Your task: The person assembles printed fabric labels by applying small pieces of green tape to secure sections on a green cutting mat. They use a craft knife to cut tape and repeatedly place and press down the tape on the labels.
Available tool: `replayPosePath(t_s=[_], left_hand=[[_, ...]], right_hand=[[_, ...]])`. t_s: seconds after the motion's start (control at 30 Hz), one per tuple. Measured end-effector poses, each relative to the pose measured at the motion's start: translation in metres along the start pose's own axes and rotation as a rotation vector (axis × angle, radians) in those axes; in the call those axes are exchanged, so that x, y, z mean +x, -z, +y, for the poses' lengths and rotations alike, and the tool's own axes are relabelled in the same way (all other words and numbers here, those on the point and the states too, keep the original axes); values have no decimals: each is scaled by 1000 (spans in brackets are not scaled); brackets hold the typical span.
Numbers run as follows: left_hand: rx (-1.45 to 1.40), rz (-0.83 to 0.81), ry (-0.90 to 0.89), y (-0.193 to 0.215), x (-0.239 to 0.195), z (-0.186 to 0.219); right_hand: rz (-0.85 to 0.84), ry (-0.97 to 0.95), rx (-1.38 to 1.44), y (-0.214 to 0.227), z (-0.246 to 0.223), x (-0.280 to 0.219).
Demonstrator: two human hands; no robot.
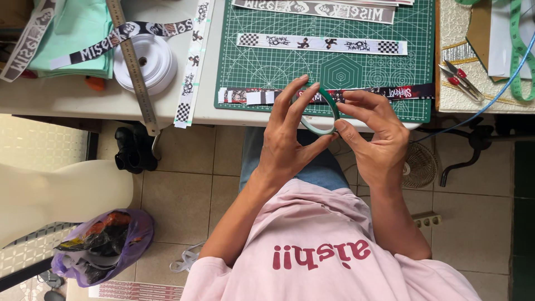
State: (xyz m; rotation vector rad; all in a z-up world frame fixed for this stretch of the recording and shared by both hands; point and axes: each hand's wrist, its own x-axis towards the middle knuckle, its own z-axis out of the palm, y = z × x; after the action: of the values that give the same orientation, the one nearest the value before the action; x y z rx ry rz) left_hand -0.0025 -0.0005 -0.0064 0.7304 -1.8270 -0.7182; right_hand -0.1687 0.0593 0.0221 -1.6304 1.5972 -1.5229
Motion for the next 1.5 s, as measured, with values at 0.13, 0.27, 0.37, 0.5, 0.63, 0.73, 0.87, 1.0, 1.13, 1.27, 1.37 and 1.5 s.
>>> replayPosePath(t_s=[0.13,0.27,0.37,0.5,0.63,0.73,0.87,1.0,1.13,1.27,1.37,1.5], left_hand=[[14,-15,12,-2,1,0],[27,-31,15,-5,1,1],[21,-57,20,-3,2,1],[71,-75,-24,-3,3,2],[158,-90,-94,-1,4,2],[207,-108,-144,0,5,5],[242,-135,-184,4,7,6],[272,-168,-196,4,5,6],[257,-195,-180,3,5,7],[247,-241,-156,5,5,10],[228,-261,-128,7,8,15],[145,-362,41,12,7,22]], right_hand=[[43,28,-115,0,-1,-2],[46,32,-110,3,0,-1],[33,49,-106,7,1,1],[28,75,-121,12,2,3],[-5,83,-141,20,1,6],[-27,117,-171,26,-1,10],[-55,151,-208,30,-6,12],[-106,158,-240,34,-6,10],[-183,141,-166,36,2,11],[-272,166,-149,41,15,12],[-321,237,-153,41,26,15],[-294,267,-154,33,32,11]])
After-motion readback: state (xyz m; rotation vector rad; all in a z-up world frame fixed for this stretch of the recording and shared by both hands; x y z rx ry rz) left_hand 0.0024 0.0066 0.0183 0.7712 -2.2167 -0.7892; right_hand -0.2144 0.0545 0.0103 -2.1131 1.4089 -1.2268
